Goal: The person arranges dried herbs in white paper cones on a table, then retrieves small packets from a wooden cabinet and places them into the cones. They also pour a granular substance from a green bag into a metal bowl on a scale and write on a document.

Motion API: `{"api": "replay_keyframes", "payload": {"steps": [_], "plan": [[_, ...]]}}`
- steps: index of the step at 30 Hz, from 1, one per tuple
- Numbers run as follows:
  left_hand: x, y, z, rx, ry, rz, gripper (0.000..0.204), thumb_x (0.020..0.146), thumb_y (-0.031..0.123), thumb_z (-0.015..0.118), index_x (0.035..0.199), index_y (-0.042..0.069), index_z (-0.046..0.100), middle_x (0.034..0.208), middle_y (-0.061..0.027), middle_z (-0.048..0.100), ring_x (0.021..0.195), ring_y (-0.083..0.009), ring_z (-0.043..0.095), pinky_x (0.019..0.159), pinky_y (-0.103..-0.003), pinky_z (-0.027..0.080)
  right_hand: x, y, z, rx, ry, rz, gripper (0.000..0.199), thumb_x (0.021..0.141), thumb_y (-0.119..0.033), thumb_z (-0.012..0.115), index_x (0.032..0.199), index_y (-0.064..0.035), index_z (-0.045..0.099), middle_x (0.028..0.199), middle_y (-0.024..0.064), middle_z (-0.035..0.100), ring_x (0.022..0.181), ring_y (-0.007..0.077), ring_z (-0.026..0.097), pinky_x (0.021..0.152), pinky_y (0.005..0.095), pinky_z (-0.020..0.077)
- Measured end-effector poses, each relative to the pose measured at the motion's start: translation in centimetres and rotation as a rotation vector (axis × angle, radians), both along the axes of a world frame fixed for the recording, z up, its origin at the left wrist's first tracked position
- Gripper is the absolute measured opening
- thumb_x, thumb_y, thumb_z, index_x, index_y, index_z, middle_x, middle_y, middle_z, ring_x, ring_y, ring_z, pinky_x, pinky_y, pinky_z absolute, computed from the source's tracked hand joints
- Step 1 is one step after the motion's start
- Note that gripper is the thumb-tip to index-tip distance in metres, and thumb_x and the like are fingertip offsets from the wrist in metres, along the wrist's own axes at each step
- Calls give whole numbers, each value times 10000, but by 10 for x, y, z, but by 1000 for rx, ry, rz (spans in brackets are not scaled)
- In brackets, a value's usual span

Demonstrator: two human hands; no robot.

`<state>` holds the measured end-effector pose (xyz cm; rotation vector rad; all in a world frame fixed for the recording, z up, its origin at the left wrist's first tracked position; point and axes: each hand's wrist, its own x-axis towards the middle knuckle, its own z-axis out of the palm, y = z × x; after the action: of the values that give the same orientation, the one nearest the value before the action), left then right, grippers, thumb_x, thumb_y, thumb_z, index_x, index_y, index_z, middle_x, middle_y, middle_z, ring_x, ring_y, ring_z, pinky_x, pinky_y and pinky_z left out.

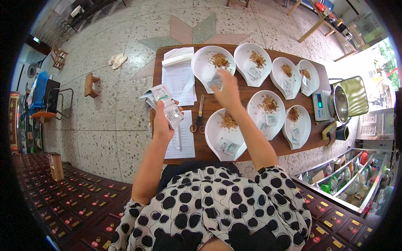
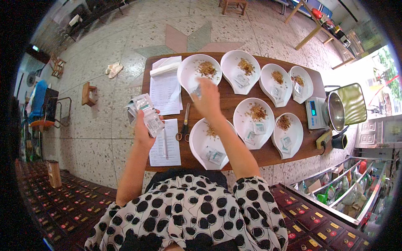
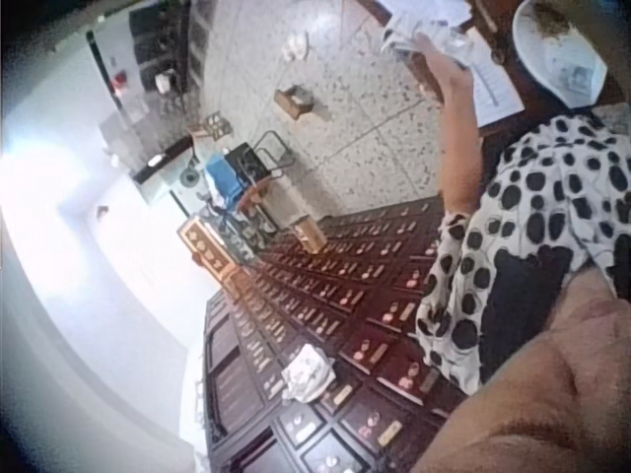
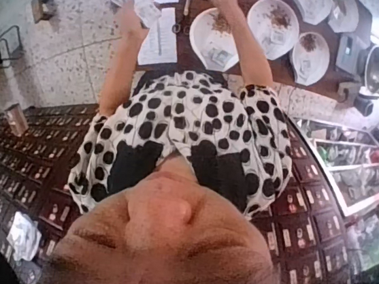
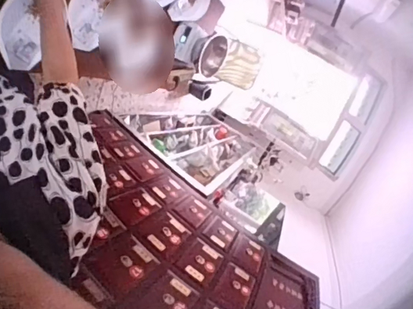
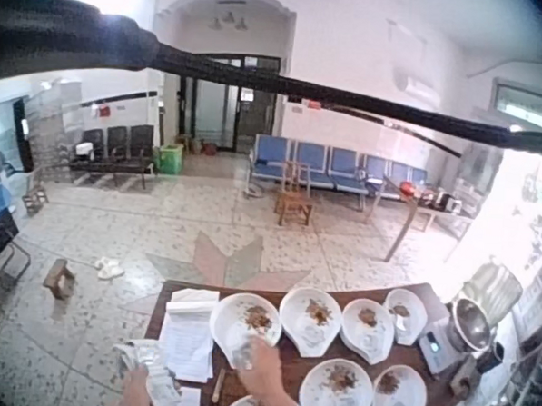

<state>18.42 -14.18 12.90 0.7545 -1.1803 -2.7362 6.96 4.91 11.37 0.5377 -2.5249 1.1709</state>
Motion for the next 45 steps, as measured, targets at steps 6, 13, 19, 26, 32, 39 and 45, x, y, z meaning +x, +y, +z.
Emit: {"api": "replay_keyframes", "payload": {"steps": [6, 13, 19, 26, 32, 39, 45], "plan": [[11, -12, -7, -75, -46, -92, 397, 914, 424, 354, 1026, 70, 495, 894, -50, 554, 778, -150, 553, 683, -289, 469, 79, -76, 27, -160, -74, 635, 376, 599, -129, 716, 931, -58, 554, 929, 108, 549, 898, 315, 490, 785, 400, 397], [15, -41, -13, -11, -151, 47, 327, 924, 326, 341, 1050, 47, 457, 859, -87, 560, 715, -193, 556, 656, -343, 470, 109, -88, 20, -177, -18, 632, 228, 599, -18, 686, 760, -89, 542, 798, 59, 510, 793, 277, 490, 676, 374, 377], [20, -43, -22, 281, -153, 86, 222, 891, 188, 349, 1040, 33, 404, 824, -107, 520, 686, -232, 525, 647, -448, 453, 140, -97, 6, -388, -40, 384, 236, 597, 68, 622, 778, -60, 543, 784, 68, 505, 750, 255, 503, 661, 334, 404], [34, -64, -38, 215, -135, -104, 293, 906, 214, 372, 1119, 16, 411, 932, -119, 544, 786, -241, 540, 709, -443, 469, 171, -106, 6, -328, -27, 272, 258, 604, 68, 628, 809, -80, 579, 819, 65, 517, 792, 251, 517, 687, 331, 421], [62, -87, -25, -66, -226, -413, 388, 907, 164, 388, 1258, 15, 317, 1082, -168, 542, 885, -265, 572, 754, -429, 494, 206, -109, -15, -388, -90, 253, 235, 622, 4, 668, 820, -90, 583, 843, 67, 519, 815, 264, 520, 698, 340, 419], [111, -80, -27, -207, -281, -694, 466, 868, 310, 500, 1217, 26, 383, 1094, -111, 530, 907, -218, 571, 725, -354, 498, 208, -90, -15, -372, -213, 213, 277, 594, -109, 719, 810, -78, 549, 879, 88, 482, 868, 276, 459, 725, 352, 398], [130, -55, -17, -338, -227, -890, 478, 808, 244, 599, 1178, 10, 408, 1038, -112, 559, 836, -195, 591, 703, -329, 497, 193, -56, -22, -446, -254, 206, 325, 597, -180, 707, 859, -83, 542, 885, 96, 473, 896, 294, 448, 779, 373, 386]]}}
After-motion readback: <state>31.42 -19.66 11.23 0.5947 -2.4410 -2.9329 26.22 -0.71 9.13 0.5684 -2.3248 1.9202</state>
